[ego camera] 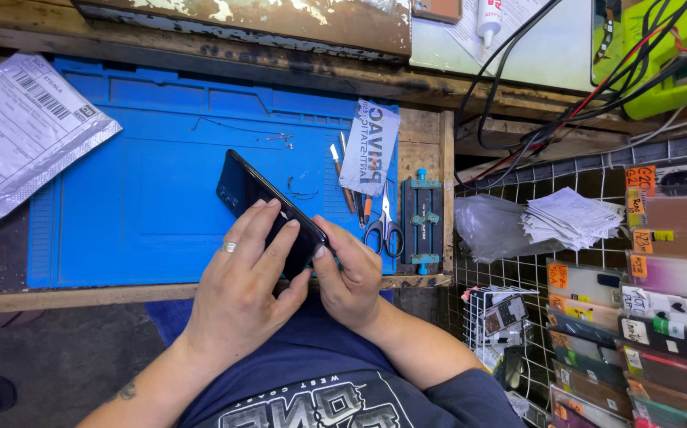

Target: The person uses a plastic card to pry open the back cover of a smartphone on a blue work mat. They then separate the back cover from the main body, revealing the internal components, and hold the two parts side by side.

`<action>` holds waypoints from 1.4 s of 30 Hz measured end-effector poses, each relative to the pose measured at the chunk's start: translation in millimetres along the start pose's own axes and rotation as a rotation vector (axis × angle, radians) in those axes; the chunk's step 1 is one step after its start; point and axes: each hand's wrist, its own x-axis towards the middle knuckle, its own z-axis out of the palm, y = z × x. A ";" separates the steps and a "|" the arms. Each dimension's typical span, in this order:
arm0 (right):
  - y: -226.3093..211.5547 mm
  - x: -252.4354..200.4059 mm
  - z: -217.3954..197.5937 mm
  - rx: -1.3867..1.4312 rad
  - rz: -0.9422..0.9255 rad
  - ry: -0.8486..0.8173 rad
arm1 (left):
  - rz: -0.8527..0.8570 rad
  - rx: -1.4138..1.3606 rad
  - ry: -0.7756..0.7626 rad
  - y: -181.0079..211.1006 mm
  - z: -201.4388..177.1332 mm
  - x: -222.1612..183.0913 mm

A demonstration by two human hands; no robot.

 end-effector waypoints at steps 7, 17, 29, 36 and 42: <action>2.6 -2.9 -0.9 -0.039 -0.018 -0.011 | 0.035 0.033 0.030 0.6 3.0 1.2; 15.9 -10.1 -8.7 0.035 0.064 -0.068 | 0.027 0.018 0.047 -13.2 15.9 -11.8; 19.8 -25.6 -4.1 0.026 -0.099 -0.100 | -0.883 -1.234 0.419 -51.0 43.0 -40.0; 25.1 -31.4 -3.6 0.088 -0.189 -0.178 | -0.865 -1.390 0.405 -54.1 37.6 -16.5; 18.4 -31.6 -2.5 0.115 -0.179 -0.173 | -0.876 -1.476 0.366 -41.6 34.5 -8.2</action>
